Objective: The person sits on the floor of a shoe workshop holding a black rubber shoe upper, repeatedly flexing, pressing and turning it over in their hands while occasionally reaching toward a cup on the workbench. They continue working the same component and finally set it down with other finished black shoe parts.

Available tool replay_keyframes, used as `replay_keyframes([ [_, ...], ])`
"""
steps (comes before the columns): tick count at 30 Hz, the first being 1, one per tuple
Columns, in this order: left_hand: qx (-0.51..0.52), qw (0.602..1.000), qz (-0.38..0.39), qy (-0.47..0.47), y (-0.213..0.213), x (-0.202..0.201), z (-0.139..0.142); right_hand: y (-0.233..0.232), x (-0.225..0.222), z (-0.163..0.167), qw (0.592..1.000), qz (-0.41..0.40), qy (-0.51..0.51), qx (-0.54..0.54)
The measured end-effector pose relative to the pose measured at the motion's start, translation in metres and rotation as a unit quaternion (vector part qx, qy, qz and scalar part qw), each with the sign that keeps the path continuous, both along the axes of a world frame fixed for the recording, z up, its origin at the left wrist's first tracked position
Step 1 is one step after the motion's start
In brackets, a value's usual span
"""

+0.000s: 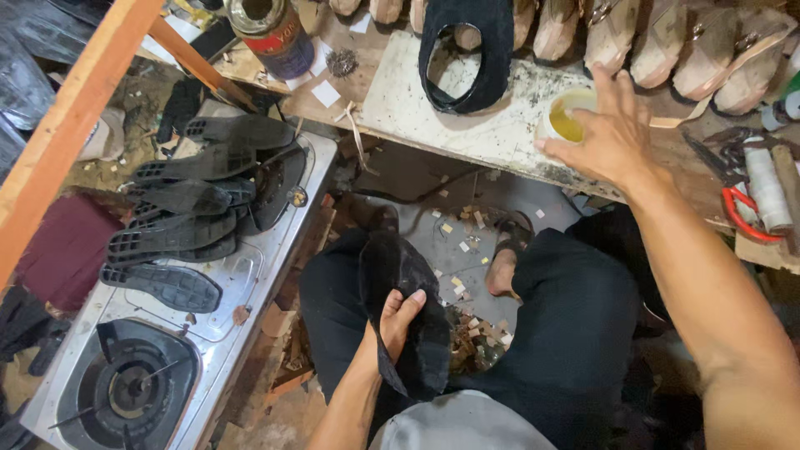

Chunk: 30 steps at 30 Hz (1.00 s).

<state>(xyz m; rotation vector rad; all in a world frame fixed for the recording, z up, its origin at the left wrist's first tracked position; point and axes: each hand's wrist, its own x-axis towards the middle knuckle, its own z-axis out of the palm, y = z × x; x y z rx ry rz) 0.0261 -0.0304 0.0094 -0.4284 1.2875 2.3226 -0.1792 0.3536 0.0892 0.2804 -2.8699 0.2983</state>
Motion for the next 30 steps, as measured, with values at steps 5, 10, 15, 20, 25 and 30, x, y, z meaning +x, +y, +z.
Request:
replay_keyframes([
  [5,-0.009,0.999,-0.022,-0.044,-0.011,0.001,-0.006,0.013,-0.012,0.002,0.995,0.016,-0.072,0.065],
  [10,-0.077,0.996,-0.032,0.011,-0.021,-0.007,-0.006,0.011,0.028,0.015,1.0,-0.016,0.008,-0.003],
  [15,-0.008,0.998,-0.063,0.019,-0.005,-0.023,0.016,-0.051,0.099,0.027,0.955,0.112,-0.064,-0.265],
  [20,0.077,0.993,-0.08,0.043,0.008,-0.029,0.049,-0.131,0.179,0.017,0.932,0.232,-0.065,-0.271],
  [25,0.103,0.987,-0.101,0.068,0.011,-0.025,0.063,-0.151,0.194,-0.001,0.926,0.308,0.041,-0.214],
  [30,0.124,0.985,-0.112,0.039,0.015,-0.02,0.066,-0.139,0.182,-0.007,0.927,0.287,0.06,-0.233],
])
